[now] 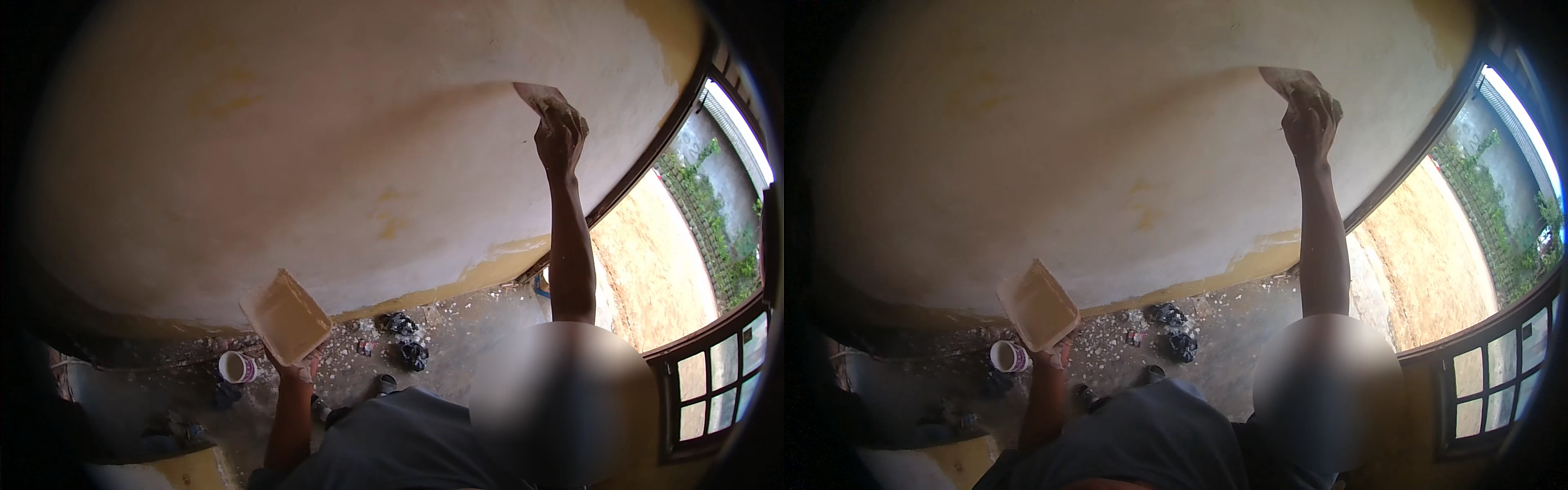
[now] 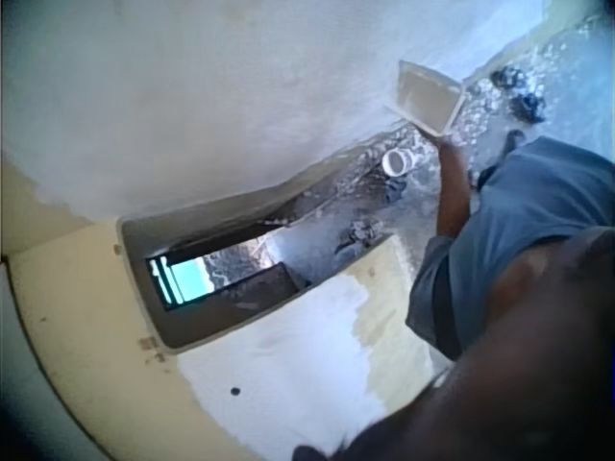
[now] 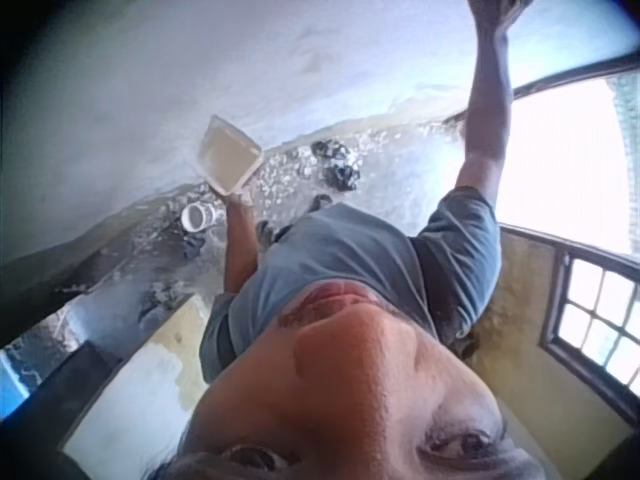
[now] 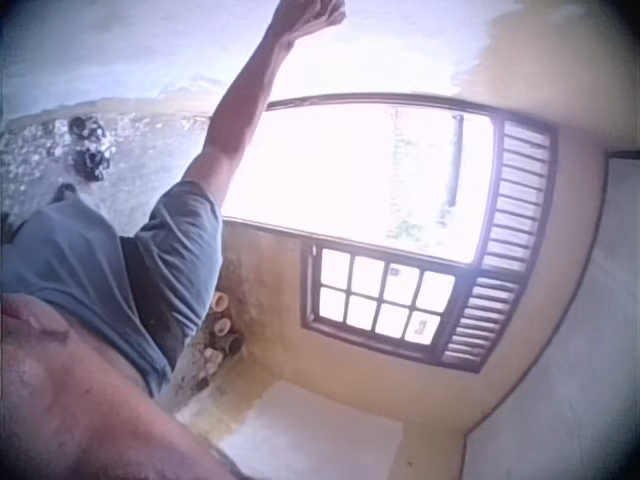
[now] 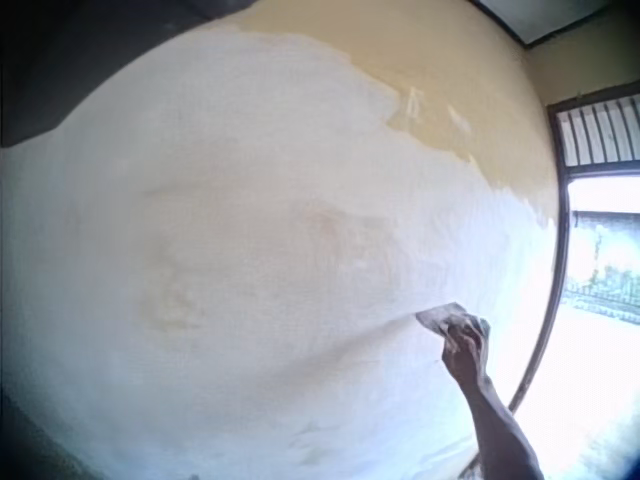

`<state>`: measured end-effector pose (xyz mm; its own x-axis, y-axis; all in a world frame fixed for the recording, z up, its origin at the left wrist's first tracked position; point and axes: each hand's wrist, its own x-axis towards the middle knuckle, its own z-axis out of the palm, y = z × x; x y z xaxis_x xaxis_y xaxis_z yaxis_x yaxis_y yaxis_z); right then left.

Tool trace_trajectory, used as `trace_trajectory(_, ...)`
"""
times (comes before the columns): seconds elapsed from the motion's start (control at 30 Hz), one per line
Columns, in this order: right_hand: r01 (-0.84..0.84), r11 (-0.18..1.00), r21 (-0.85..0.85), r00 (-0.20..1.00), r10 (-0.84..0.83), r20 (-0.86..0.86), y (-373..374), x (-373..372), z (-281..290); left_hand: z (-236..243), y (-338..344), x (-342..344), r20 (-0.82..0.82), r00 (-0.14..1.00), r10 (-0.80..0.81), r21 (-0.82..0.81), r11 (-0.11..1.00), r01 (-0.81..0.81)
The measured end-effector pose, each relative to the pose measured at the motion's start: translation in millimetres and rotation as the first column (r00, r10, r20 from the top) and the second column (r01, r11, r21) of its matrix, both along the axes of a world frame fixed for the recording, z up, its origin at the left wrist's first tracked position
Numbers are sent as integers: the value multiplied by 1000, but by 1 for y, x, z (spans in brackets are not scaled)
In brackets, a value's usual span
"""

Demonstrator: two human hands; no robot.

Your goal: The person applies plaster to a wall using a putty knife, taking more material from a plastic container as needed.

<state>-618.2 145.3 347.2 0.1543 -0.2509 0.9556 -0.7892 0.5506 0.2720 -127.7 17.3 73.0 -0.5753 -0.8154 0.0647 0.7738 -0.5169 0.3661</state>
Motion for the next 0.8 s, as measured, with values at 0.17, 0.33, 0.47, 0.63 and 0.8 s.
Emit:
trace_trajectory(0.17,41,939,-342,977,35,212,-43,16,101,-3,-14,-7,0,1000,-20,-57,998,20)
trace_trajectory(0.33,-81,992,-101,975,100,197,-118,113,-14,5,-20,-18,-44,992,-120,68,990,123)
trace_trajectory(0.47,-242,969,50,927,216,308,-88,131,-42,18,-19,-8,49,995,-90,148,986,81)
trace_trajectory(0.63,-179,908,-380,968,232,99,-78,77,84,13,-38,8,44,995,-88,66,994,85)
trace_trajectory(0.8,-235,968,-87,972,233,-31,-118,76,27,9,-60,29,-44,981,-187,-18,982,187)
